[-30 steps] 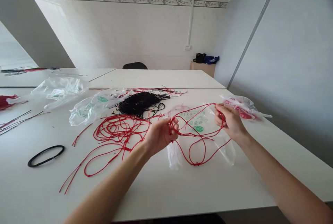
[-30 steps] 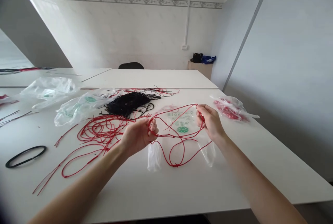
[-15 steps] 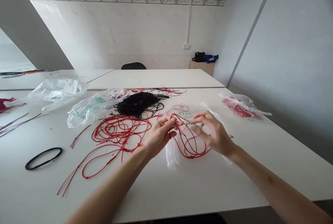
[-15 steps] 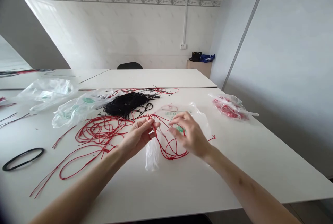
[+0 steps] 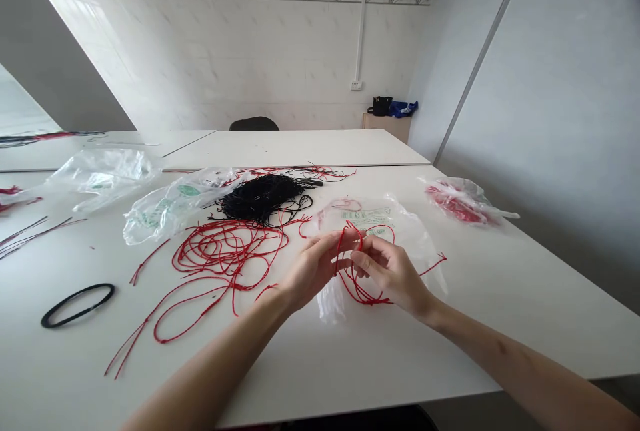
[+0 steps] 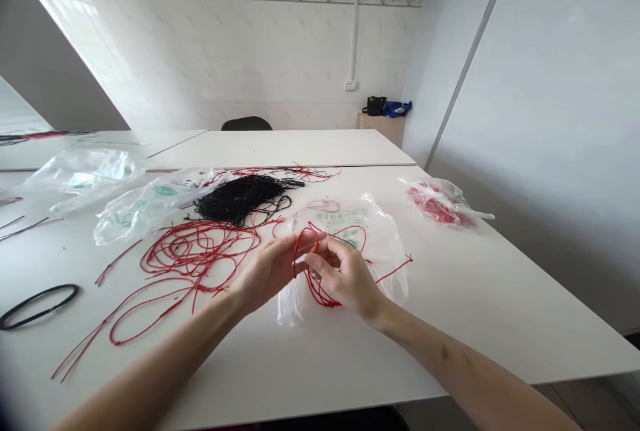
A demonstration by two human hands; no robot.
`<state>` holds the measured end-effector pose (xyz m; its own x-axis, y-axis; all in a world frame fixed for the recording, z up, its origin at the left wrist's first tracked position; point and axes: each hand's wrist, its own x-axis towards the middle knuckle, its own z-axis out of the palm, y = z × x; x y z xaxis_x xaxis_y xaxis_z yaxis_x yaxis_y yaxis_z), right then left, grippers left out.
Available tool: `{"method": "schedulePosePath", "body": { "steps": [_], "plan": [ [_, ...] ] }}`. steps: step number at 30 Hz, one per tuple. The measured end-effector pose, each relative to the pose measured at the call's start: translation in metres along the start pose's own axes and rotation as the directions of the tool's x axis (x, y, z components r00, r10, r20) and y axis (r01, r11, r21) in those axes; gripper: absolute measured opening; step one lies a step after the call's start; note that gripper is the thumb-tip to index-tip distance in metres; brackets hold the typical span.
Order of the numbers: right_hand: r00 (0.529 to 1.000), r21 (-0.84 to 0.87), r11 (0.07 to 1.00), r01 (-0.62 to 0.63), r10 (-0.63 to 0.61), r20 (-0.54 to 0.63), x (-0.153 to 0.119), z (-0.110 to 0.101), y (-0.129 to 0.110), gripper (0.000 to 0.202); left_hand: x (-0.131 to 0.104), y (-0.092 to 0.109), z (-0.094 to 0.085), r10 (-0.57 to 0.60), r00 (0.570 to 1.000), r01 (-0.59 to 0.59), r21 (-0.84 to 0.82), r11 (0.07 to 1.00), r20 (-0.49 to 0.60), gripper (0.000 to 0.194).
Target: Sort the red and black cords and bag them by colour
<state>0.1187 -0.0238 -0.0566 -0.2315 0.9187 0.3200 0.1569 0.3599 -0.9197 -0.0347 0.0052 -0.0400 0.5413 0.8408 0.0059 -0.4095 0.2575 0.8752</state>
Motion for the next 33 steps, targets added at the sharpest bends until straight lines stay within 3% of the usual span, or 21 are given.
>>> {"method": "schedulePosePath", "body": {
  "steps": [6,11,14,17,21,24,29,33],
  "plan": [
    [0.997,-0.015,0.999,-0.048,0.049,0.051,0.000,0.000,0.004,0.025,-0.002,-0.005,0.004,-0.036,0.992,0.027,0.076,0.997,0.122,0.026],
    [0.996,-0.130,0.991,-0.017,0.028,0.081,-0.002,-0.005,0.005,0.032,-0.002,-0.005,0.001,-0.052,0.995,0.033,0.206,0.978,0.089,0.023],
    [0.998,-0.202,0.979,0.039,-0.047,-0.034,0.002,-0.019,0.001,0.028,-0.003,0.003,0.000,-0.019,0.999,0.009,0.244,0.970,0.037,0.017],
    [0.988,-0.259,0.963,0.070,-0.103,-0.117,0.007,-0.030,0.001,0.020,-0.005,0.012,-0.001,-0.038,0.997,0.029,0.139,0.990,0.061,0.014],
    [0.995,-0.384,0.917,0.103,-0.098,0.033,0.013,-0.027,0.012,0.034,-0.008,0.018,-0.003,-0.096,0.982,0.102,-0.028,0.994,0.161,0.012],
    [0.997,-0.434,0.899,0.065,-0.044,0.058,0.016,-0.023,0.021,0.025,-0.010,0.024,-0.006,-0.103,0.977,0.123,-0.097,0.988,0.185,0.009],
    [0.992,-0.327,0.942,-0.073,0.034,-0.125,0.021,-0.043,0.018,0.019,-0.014,0.042,-0.012,0.017,0.995,0.010,-0.257,0.966,0.103,0.005],
    [0.927,-0.174,0.985,0.008,-0.072,-0.368,0.023,-0.067,0.002,0.016,-0.017,0.052,-0.015,0.087,0.996,-0.065,-0.397,0.915,0.037,0.013]
  ]
}}
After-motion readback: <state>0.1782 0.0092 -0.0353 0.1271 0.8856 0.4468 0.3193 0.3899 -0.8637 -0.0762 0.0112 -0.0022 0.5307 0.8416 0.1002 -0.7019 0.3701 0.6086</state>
